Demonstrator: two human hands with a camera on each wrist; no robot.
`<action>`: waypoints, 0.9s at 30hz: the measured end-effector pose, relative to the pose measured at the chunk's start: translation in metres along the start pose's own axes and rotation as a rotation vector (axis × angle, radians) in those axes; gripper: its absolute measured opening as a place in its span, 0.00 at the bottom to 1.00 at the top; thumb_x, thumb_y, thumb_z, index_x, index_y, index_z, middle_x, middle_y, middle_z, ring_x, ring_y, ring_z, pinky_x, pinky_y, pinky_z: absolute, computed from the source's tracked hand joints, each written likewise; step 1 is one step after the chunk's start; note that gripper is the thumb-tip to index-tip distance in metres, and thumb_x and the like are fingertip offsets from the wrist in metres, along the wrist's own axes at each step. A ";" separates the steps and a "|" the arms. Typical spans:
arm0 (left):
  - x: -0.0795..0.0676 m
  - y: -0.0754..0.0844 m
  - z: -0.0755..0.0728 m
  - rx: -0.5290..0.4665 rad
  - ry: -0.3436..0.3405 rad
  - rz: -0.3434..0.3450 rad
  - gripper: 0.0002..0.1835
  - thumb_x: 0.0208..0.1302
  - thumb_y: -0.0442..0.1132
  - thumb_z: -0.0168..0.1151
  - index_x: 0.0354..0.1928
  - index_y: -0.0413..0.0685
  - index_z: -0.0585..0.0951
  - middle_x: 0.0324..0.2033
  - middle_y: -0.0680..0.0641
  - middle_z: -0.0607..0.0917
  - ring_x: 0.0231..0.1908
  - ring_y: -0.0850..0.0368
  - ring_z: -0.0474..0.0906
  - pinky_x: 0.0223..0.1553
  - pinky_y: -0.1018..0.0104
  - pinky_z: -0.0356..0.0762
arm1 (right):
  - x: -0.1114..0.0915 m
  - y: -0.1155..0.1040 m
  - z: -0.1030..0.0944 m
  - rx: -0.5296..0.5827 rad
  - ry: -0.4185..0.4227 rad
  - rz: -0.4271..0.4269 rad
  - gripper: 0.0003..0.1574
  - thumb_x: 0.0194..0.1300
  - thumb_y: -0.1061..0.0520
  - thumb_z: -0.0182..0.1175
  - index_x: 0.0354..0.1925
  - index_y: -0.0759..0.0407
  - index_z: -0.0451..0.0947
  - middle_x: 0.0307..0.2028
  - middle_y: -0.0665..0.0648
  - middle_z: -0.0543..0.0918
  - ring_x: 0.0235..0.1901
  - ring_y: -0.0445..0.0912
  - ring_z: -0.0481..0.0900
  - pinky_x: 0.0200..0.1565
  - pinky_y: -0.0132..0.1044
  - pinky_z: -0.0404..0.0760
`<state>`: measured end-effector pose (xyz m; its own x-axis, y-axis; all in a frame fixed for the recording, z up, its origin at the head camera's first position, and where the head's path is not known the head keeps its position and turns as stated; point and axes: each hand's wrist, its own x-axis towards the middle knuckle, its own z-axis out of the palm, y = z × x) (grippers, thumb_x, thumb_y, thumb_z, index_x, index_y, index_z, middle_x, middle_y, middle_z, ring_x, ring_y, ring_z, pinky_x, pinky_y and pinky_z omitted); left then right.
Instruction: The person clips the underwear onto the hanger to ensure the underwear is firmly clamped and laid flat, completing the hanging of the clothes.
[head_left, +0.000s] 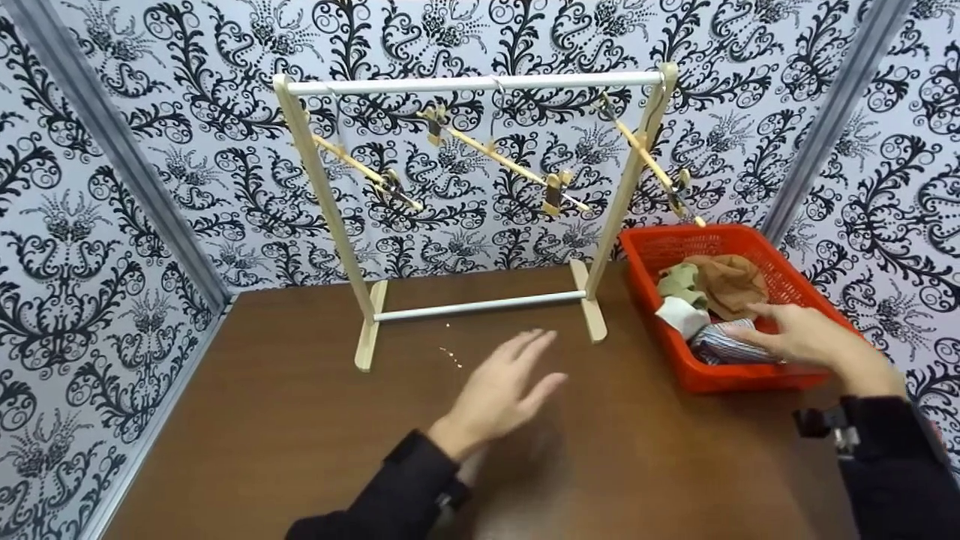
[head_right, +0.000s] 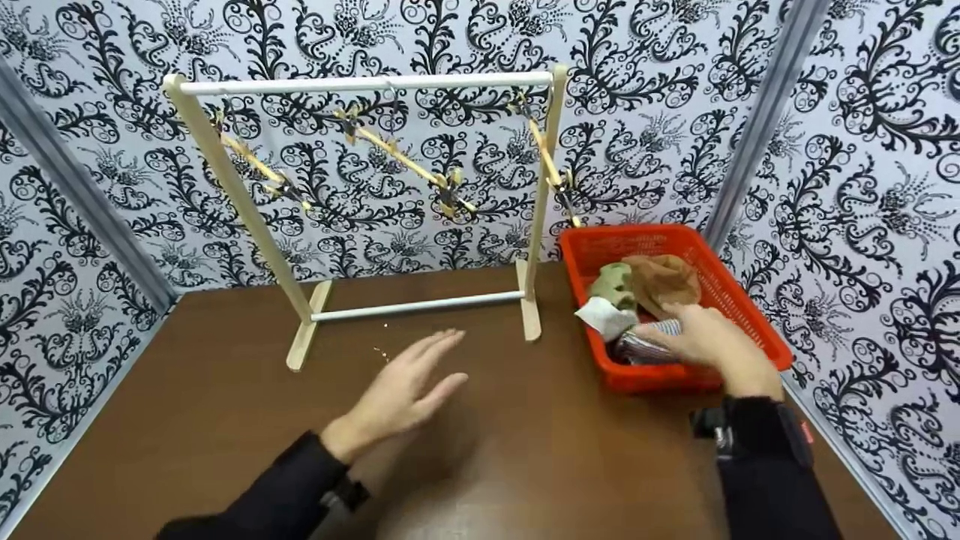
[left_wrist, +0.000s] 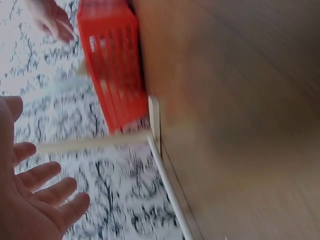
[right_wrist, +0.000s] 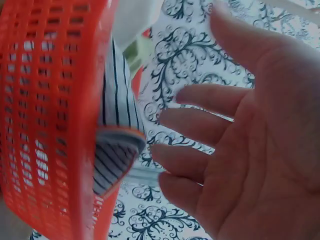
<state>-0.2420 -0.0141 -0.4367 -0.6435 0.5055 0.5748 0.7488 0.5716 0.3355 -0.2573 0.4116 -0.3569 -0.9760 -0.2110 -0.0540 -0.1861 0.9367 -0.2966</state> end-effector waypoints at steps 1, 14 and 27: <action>0.008 0.005 0.005 -0.009 0.008 0.028 0.33 0.76 0.58 0.53 0.74 0.48 0.67 0.68 0.43 0.74 0.68 0.49 0.70 0.68 0.55 0.66 | 0.002 0.003 -0.004 -0.002 -0.028 -0.002 0.54 0.74 0.33 0.54 0.69 0.80 0.59 0.47 0.79 0.81 0.45 0.70 0.82 0.55 0.73 0.69; 0.099 0.081 0.073 -0.093 -0.169 0.069 0.29 0.72 0.54 0.61 0.68 0.48 0.74 0.57 0.51 0.82 0.56 0.64 0.77 0.59 0.77 0.69 | 0.023 0.029 -0.035 0.169 -0.502 0.118 0.43 0.75 0.37 0.54 0.62 0.76 0.72 0.41 0.57 0.85 0.36 0.48 0.80 0.43 0.49 0.81; 0.130 0.110 0.112 0.007 -0.192 0.078 0.25 0.72 0.50 0.62 0.65 0.46 0.77 0.61 0.51 0.81 0.58 0.62 0.78 0.60 0.77 0.69 | 0.022 0.032 -0.013 0.213 -0.506 0.122 0.23 0.70 0.41 0.64 0.38 0.61 0.83 0.20 0.47 0.72 0.21 0.39 0.67 0.24 0.29 0.67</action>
<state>-0.2608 0.1869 -0.4090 -0.6028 0.6619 0.4455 0.7967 0.5300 0.2905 -0.2867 0.4408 -0.3552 -0.8033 -0.2611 -0.5353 0.0032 0.8969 -0.4423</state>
